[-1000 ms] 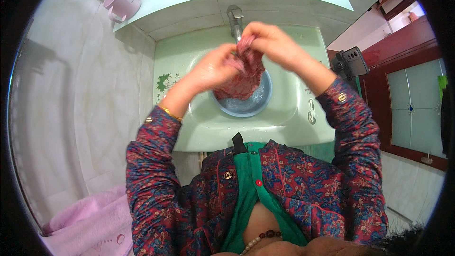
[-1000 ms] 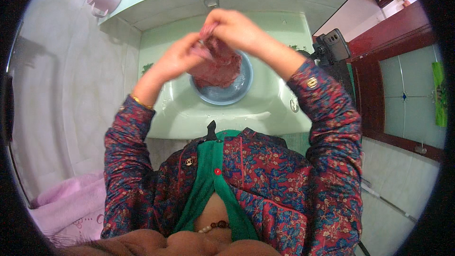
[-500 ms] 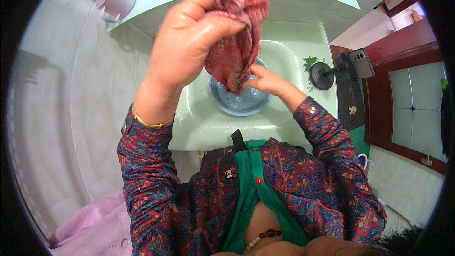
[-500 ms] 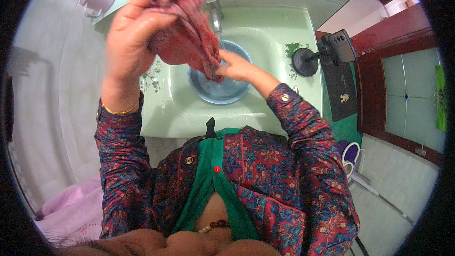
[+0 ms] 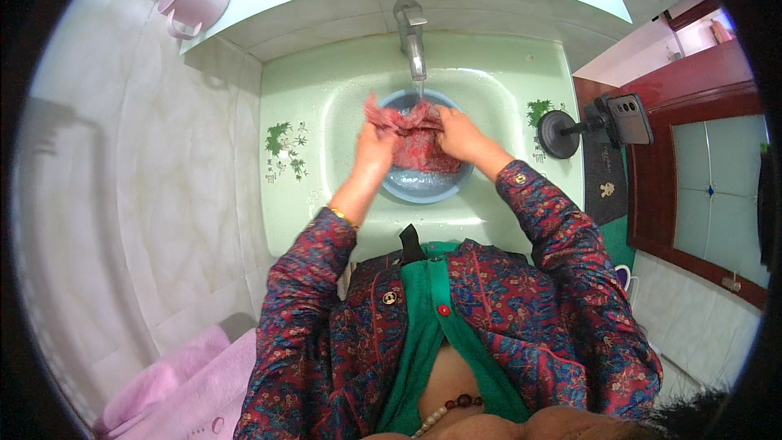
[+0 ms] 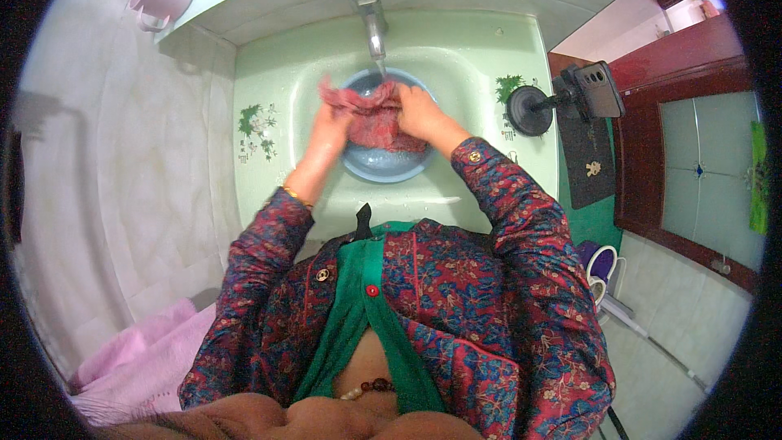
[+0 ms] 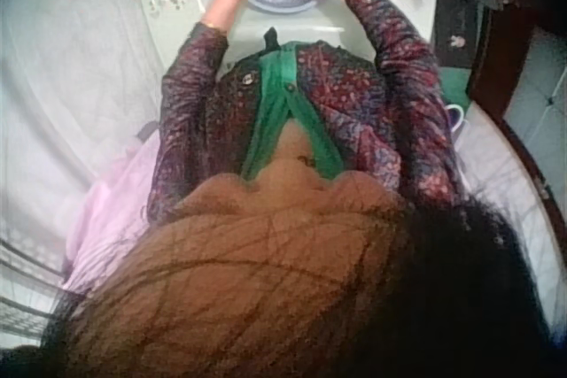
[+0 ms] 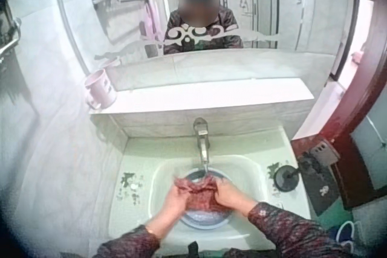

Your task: The person wipes a tiled floor with a red cloth, then moves to a bathroom sink to rinse and wring the cloth in a blue basin under running water. After wringing, the person returns to the floor and continues wiping, then lifts a dark mat and wipes underneath it before placing the mat back.

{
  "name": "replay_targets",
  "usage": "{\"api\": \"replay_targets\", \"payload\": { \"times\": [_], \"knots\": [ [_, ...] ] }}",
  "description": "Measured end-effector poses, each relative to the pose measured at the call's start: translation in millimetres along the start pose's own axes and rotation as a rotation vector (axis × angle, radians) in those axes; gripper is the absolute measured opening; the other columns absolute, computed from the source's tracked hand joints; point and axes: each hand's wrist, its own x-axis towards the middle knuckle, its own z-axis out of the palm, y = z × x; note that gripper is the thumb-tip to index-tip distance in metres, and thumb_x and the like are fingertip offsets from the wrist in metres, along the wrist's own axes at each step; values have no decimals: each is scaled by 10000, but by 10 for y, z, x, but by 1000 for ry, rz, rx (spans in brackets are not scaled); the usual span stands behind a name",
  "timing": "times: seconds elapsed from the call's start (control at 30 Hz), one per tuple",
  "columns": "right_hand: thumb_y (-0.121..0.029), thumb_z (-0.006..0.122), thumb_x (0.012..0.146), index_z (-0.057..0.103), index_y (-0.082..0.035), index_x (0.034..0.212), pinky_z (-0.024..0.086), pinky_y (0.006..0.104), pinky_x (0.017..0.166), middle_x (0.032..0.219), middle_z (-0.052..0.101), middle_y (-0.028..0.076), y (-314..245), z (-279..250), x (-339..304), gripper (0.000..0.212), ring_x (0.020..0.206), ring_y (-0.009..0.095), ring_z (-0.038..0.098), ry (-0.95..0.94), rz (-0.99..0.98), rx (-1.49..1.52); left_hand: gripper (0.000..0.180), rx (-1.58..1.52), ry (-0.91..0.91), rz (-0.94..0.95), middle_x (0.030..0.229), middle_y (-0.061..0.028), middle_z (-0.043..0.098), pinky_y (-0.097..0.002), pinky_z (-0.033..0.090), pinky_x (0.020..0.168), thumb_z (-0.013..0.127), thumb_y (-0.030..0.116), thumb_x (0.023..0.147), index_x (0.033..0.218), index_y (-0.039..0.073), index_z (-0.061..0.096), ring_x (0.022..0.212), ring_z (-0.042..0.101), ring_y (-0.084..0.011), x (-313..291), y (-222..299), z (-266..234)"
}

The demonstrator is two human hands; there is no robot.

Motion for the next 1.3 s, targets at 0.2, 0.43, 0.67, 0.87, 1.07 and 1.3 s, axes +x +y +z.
{"api": "replay_targets", "payload": {
  "times": [0.2,0.43,0.67,0.87,1.07,1.3],
  "knots": [
    [-94,546,786,395,-151,1393,409,481,977,1381,377,261,116,765,-123,628,1183,442,461,139,-16,-649,612,133,139,-332,1370,-256,416,-403,310,1079,578,201,822,1378,15,403,1296,383,-354,-82,-1234,508],
    [-119,606,766,487,-181,1327,452,492,895,1258,474,212,290,826,119,577,1103,425,495,31,169,-326,606,-259,268,-532,1443,-148,345,-392,307,1060,507,227,871,1419,46,324,1308,354,-281,-181,-850,504],
    [-121,622,776,619,-63,1048,485,321,782,1009,622,140,-98,832,101,278,909,280,604,69,191,594,333,-1047,53,-749,1202,-53,575,-417,434,942,466,281,905,1195,135,535,1125,531,-257,-64,-431,397],
    [-239,653,723,576,-130,899,491,436,694,944,604,103,-898,457,-391,220,838,320,617,49,-285,180,283,-1092,-200,-568,1095,-150,590,-432,484,890,505,283,908,1111,88,522,1028,576,-308,-114,-440,96],
    [-276,513,828,602,-107,731,502,445,613,749,626,114,-714,630,-143,215,701,342,616,350,-337,-7,334,-1472,-447,-314,1177,-128,581,-395,481,892,405,245,952,1200,53,519,1078,555,-241,-144,-640,322],
    [-309,419,890,631,-68,803,505,495,683,798,648,179,-7,449,227,333,739,389,626,200,-66,-209,281,-1014,168,-632,1156,-105,585,-419,477,895,417,211,931,1144,58,518,1035,587,-282,-144,-488,501]
  ]
}}
